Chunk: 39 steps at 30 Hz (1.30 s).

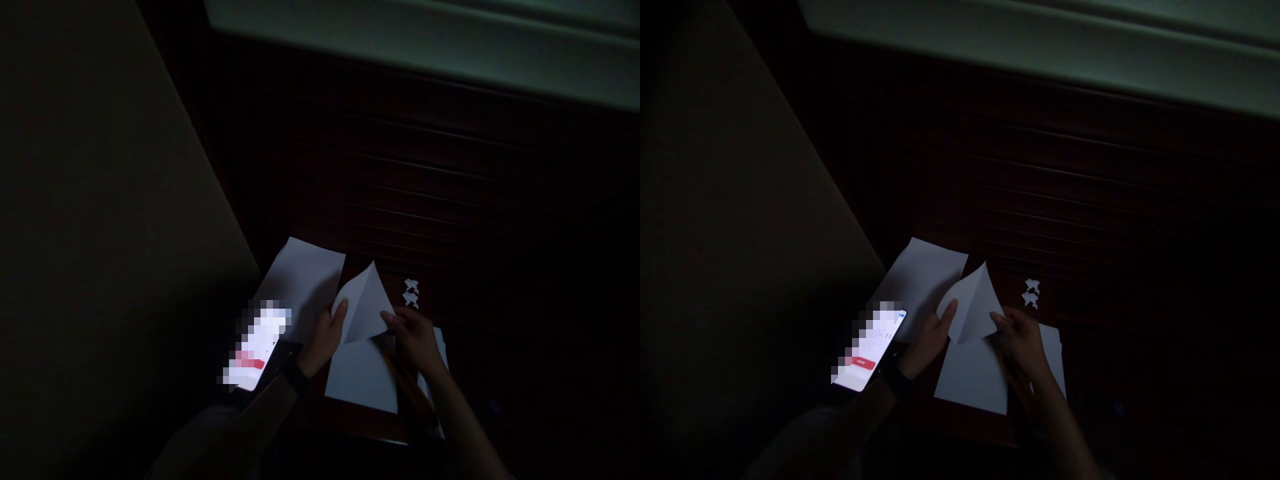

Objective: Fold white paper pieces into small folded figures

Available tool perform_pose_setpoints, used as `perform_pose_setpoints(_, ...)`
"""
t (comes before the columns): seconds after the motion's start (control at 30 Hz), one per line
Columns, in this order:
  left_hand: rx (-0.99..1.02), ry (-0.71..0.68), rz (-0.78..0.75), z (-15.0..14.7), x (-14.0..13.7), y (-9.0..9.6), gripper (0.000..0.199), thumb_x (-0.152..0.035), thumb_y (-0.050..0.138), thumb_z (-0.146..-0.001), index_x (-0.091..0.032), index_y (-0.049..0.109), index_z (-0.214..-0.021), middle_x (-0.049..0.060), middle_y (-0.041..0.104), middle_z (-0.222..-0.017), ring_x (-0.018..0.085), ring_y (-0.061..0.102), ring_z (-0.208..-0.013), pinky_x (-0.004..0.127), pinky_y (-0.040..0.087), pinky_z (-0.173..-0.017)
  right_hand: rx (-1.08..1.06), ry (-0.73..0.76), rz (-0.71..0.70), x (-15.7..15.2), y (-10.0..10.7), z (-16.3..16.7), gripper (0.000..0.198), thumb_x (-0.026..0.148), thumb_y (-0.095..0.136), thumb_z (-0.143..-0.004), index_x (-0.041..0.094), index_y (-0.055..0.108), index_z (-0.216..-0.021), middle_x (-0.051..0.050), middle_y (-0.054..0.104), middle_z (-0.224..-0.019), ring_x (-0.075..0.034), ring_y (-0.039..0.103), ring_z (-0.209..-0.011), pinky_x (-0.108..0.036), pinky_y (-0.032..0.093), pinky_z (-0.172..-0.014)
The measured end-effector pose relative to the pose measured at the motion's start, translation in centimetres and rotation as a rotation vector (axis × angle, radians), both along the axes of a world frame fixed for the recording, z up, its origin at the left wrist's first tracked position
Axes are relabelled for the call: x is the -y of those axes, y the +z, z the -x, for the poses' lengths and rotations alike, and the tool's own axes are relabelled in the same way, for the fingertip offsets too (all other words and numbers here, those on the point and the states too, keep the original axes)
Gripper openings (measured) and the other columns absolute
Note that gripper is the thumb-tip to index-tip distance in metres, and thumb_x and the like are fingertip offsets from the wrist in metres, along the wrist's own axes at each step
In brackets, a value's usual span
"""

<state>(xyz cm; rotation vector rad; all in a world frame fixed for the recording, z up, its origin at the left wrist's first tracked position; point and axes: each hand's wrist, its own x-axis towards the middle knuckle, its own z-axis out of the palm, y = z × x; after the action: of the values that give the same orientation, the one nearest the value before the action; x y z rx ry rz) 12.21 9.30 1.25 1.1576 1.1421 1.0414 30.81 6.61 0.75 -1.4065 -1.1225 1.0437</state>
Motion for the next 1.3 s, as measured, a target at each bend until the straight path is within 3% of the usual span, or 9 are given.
perform_pose_setpoints(0.2,0.239,-0.036,0.152,1.3,-1.2,-0.7,0.050,-0.051,0.054,-0.077,-0.014,0.058,-0.110,0.010,0.068,-0.094,0.024,0.063,-0.083,0.032,0.048,-0.067,0.046,-0.070,-0.075,-0.3,-0.3,-1.9,0.047,0.038,0.065,-0.071,0.022,0.058,-0.115,0.000,0.064,-0.063,-0.016,0.056,-0.057,-0.027,0.043,-0.055)
perform_pose_setpoints(0.33,0.282,-0.046,0.186,1.5,-1.4,-1.4,0.049,-0.050,0.056,-0.077,-0.012,0.058,-0.108,0.012,0.067,-0.095,0.023,0.063,-0.078,0.031,0.047,-0.063,0.092,0.064,-0.086,-0.1,0.6,-1.9,0.031,0.036,0.060,-0.075,0.025,0.067,-0.103,-0.003,0.068,-0.094,-0.021,0.060,-0.080,-0.031,0.045,-0.067)
perform_pose_setpoints(0.47,0.303,-0.059,0.187,1.9,-1.5,-1.6,0.045,-0.047,0.057,-0.077,-0.012,0.059,-0.105,0.013,0.067,-0.096,0.023,0.063,-0.080,0.031,0.048,-0.064,0.101,0.254,0.011,0.4,1.6,-2.3,0.028,0.030,0.060,-0.073,0.024,0.069,-0.100,-0.001,0.070,-0.081,-0.020,0.060,-0.072,-0.030,0.045,-0.062)
perform_pose_setpoints(0.57,0.291,-0.085,0.190,2.4,-1.8,-1.0,0.047,-0.043,0.060,-0.076,-0.012,0.057,-0.111,0.013,0.065,-0.100,0.024,0.063,-0.083,0.032,0.050,-0.066,0.067,0.326,0.038,0.5,1.6,-2.7,0.036,0.021,0.060,-0.069,0.024,0.067,-0.104,-0.001,0.070,-0.083,-0.021,0.061,-0.072,-0.031,0.046,-0.063)
perform_pose_setpoints(0.73,0.181,-0.109,0.044,3.9,-2.8,0.2,0.066,-0.034,0.065,-0.073,-0.023,0.037,-0.132,0.010,0.064,-0.102,0.023,0.064,-0.079,0.031,0.053,-0.059,0.113,0.222,-0.014,0.2,0.4,-3.6,0.033,0.014,0.058,-0.066,0.023,0.070,-0.096,-0.003,0.070,-0.094,-0.024,0.062,-0.084,-0.035,0.047,-0.074)
perform_pose_setpoints(0.8,0.130,-0.183,0.024,4.6,-3.3,0.5,0.057,-0.033,0.064,-0.073,-0.021,0.045,-0.126,0.009,0.065,-0.098,0.024,0.065,-0.078,0.032,0.054,-0.057,0.092,0.204,-0.011,0.1,0.1,-4.2,0.029,0.016,0.060,-0.068,0.024,0.071,-0.094,-0.004,0.070,-0.093,-0.024,0.063,-0.084,-0.035,0.047,-0.075)
perform_pose_setpoints(0.93,0.091,-0.381,0.018,6.0,-3.8,0.9,0.028,-0.028,0.060,-0.075,-0.012,0.066,-0.096,0.009,0.068,-0.085,0.023,0.067,-0.071,0.035,0.056,-0.064,0.022,0.212,0.010,0.1,-0.1,-5.4,0.024,0.023,0.066,-0.068,0.024,0.071,-0.091,-0.005,0.069,-0.101,-0.026,0.062,-0.091,-0.037,0.047,-0.079)
perform_pose_setpoints(1.07,0.079,-0.579,0.034,7.0,-3.9,1.6,0.037,-0.019,0.063,-0.072,-0.013,0.063,-0.108,0.008,0.070,-0.078,0.022,0.067,-0.072,0.037,0.055,-0.071,-0.022,0.209,0.036,0.1,-0.2,-6.2,0.022,0.027,0.072,-0.065,0.024,0.073,-0.087,-0.006,0.070,-0.098,-0.027,0.062,-0.093,-0.039,0.047,-0.081)
perform_pose_setpoints(1.3,-0.060,-0.452,-0.079,6.4,-3.5,1.7,0.025,-0.029,0.063,-0.074,-0.015,0.070,-0.093,0.009,0.071,-0.085,0.020,0.066,-0.075,0.030,0.056,-0.059,-0.111,0.120,0.079,0.2,-0.5,-6.4,0.019,0.031,0.077,-0.060,0.023,0.074,-0.077,-0.006,0.073,-0.078,-0.025,0.066,-0.072,-0.041,0.051,-0.072)
